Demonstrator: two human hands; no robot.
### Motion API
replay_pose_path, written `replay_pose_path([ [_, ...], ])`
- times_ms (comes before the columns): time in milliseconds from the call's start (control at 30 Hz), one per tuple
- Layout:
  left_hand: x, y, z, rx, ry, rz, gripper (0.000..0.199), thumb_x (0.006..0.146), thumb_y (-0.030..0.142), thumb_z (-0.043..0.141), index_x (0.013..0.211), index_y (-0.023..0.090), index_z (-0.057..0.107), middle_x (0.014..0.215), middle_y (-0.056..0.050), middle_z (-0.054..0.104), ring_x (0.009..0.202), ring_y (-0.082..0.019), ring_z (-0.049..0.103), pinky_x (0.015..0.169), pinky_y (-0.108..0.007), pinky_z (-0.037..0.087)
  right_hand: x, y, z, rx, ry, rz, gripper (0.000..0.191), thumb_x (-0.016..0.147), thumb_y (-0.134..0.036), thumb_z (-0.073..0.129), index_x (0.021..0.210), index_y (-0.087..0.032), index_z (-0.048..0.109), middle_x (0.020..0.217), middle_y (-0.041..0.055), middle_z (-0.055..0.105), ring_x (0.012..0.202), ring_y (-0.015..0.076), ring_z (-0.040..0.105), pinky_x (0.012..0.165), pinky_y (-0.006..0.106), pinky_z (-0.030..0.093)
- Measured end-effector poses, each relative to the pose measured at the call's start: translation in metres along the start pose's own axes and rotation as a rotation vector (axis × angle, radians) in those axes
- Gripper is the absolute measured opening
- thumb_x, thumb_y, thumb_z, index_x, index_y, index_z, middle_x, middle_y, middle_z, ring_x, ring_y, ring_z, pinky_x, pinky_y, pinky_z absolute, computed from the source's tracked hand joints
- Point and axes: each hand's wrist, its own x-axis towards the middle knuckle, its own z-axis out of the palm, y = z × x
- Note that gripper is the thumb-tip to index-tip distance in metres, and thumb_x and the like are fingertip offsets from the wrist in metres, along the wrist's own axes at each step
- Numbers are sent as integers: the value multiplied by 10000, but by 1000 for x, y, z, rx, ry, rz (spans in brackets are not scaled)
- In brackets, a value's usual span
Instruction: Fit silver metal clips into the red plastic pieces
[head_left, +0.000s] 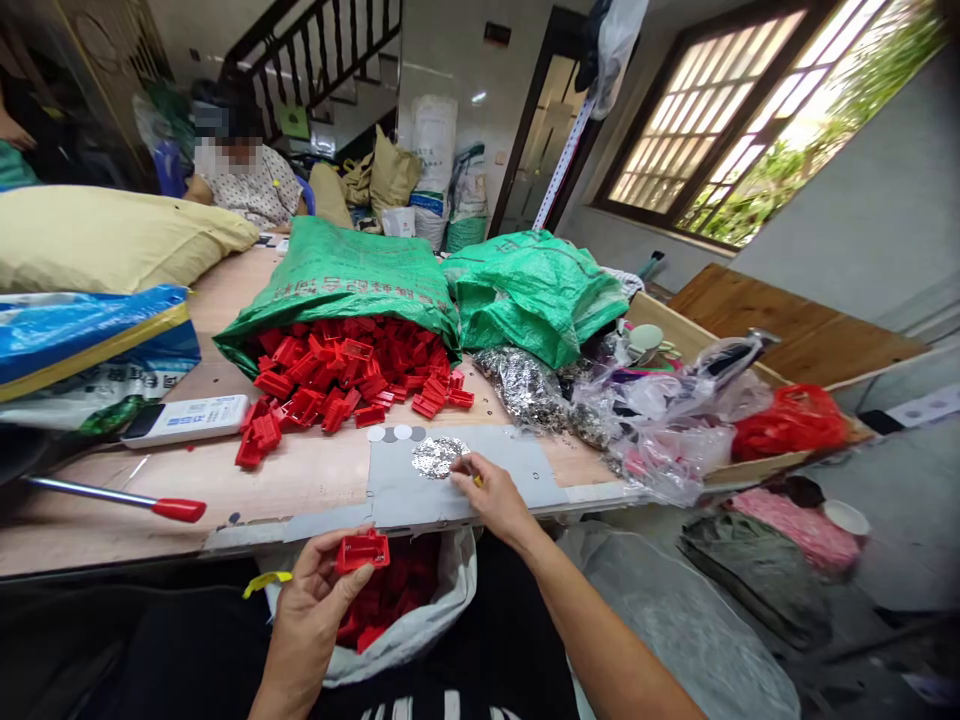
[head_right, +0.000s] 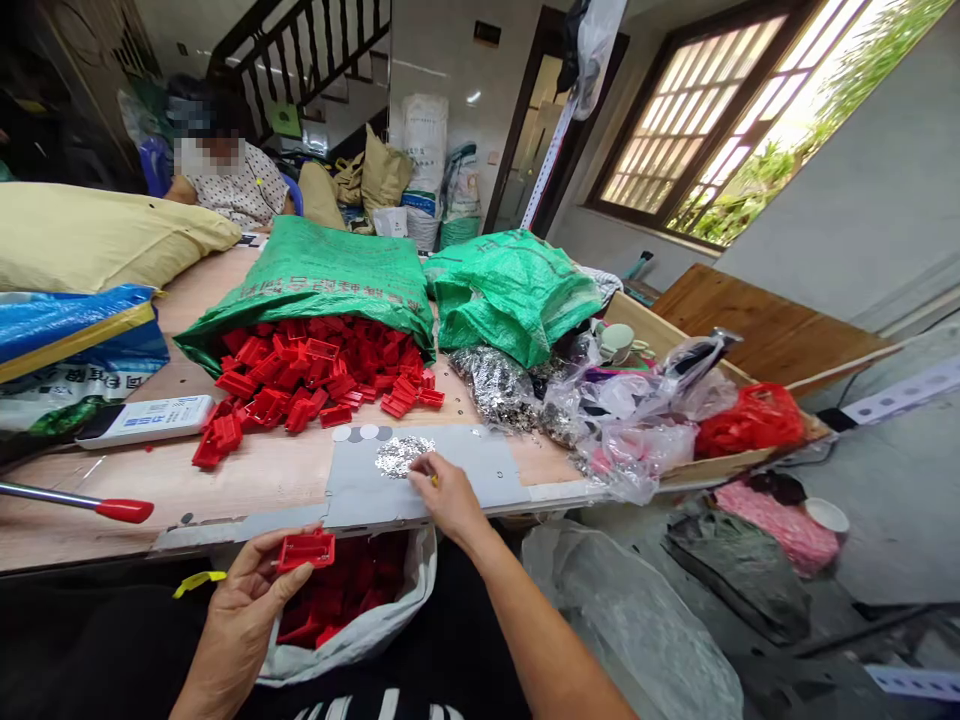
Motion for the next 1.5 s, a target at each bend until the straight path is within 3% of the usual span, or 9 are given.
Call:
replay_pose_path([
  [100,0,1,3,28,3,22,375,674,290,788,1004,192,640,1033,-60,745,900,-213,710,786,-273,593,15,11,-16,-288,64,-17,108,857,-256,518,898,-205,604,837,12,647,796,171,584,721,267,409],
  [200,0,0,4,59,1,53,369,678,289,784,1008,192,651,1038,-59,743,909,-192,704,810,-241,576,21,14,-19,-423,52,-21,100,855,-213,512,874,-205,610,834,23,659,779,175,591,689,258,402],
  [400,-1,1,1,117,-32,54,359,681,299,778,1005,203,657,1047,-60,739,934,-202,697,816,-253,575,22,13,-13,-481,14,-52,68,856,-197,543,854,-205,610,884,25,656,805,163,585,703,243,392],
  [633,-10,10,16,88,63,59,369,657,345,785,980,208,673,976,-39,749,856,-183,701,778,-227,569,22,14,-14,-552,2,-64,72,852,-133,555,832,-182,605,872,39,636,826,166,575,740,248,378],
  [767,-12,10,19,73,55,56,365,659,334,783,979,203,666,993,-40,745,874,-174,694,790,-212,556,21,14,-17,-567,-7,-78,90,855,-114,543,824,-175,602,854,39,631,809,162,571,735,244,378],
  [1000,-13,8,19,80,48,39,376,658,344,780,982,193,659,1007,-55,741,877,-189,697,792,-237,561,28,10,-13,-565,7,-70,90,881,-160,530,920,-192,605,953,38,645,860,155,579,742,239,377],
  [1200,-13,10,19,104,58,51,375,654,349,780,974,192,662,995,-56,744,898,-193,697,819,-239,554,35,10,-8,-579,11,-41,17,846,-200,588,836,-198,602,879,25,651,809,166,573,676,248,352],
  [1500,-14,10,22,95,50,25,393,645,356,777,975,177,657,988,-70,743,861,-213,701,764,-275,576,36,4,-10,-584,-13,-48,75,878,-206,538,900,-201,609,940,28,652,852,155,582,716,237,373],
])
